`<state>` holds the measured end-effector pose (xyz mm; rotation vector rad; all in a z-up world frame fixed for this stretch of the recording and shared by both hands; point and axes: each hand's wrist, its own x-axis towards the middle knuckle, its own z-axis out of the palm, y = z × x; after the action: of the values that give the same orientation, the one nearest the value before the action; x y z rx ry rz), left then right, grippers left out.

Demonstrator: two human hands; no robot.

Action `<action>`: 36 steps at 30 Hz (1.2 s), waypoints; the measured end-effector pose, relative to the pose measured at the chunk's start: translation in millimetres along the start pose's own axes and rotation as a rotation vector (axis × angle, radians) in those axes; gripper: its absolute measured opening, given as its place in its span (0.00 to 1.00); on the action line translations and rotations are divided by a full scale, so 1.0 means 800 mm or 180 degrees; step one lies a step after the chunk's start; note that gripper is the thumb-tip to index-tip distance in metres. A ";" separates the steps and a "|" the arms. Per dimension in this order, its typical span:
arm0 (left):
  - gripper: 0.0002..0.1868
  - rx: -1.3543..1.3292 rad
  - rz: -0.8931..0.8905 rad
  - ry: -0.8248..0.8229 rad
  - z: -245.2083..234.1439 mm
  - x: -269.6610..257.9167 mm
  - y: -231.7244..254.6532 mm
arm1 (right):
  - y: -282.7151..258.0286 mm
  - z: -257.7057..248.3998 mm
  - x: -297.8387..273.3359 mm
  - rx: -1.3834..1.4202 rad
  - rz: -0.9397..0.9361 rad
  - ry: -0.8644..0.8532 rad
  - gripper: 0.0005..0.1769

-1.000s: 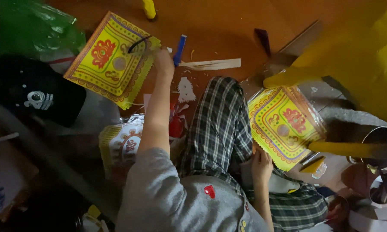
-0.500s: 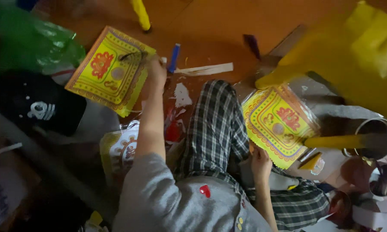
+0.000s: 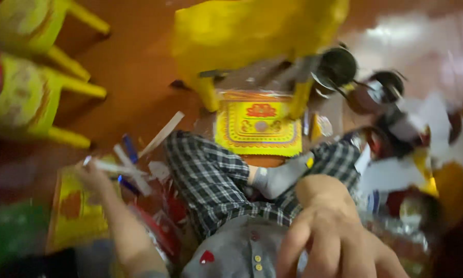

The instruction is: Decorating a yellow paper horse with colorful patterns and paper sheets

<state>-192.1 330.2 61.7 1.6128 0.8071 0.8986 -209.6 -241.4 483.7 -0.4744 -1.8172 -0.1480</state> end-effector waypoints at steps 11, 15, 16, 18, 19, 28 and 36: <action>0.05 -0.0650 0.1705 0.0147 0.023 -0.029 0.143 | -0.083 -0.003 -0.002 -0.0723 0.0067 0.0156 0.14; 0.07 -0.0940 0.1675 -0.0108 0.064 -0.061 0.201 | -0.095 0.010 -0.002 -0.0702 0.0053 0.0194 0.14; 0.08 -0.1073 0.1552 -0.0369 0.070 -0.071 0.215 | -0.093 0.008 -0.002 -0.0676 0.0043 0.0198 0.14; 0.09 -0.1207 0.1433 -0.0633 0.082 -0.104 0.255 | -0.105 0.018 -0.002 -0.0654 0.0030 0.0200 0.15; 0.09 -0.1098 0.1422 -0.0763 0.087 -0.126 0.281 | -0.118 0.032 -0.002 -0.0628 0.0023 0.0202 0.15; 0.07 -0.0941 0.1179 -0.1641 0.114 -0.255 0.388 | -0.125 0.037 0.001 -0.0399 0.0012 0.0212 0.16; 0.06 -0.0500 0.1086 -0.3236 0.122 -0.360 0.422 | -0.097 0.058 -0.019 -0.0514 0.0464 0.0838 0.11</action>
<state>-228.0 -31.2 335.2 1.7941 -0.2453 0.2486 -277.7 -299.9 466.7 -0.6676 -1.5140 -0.2464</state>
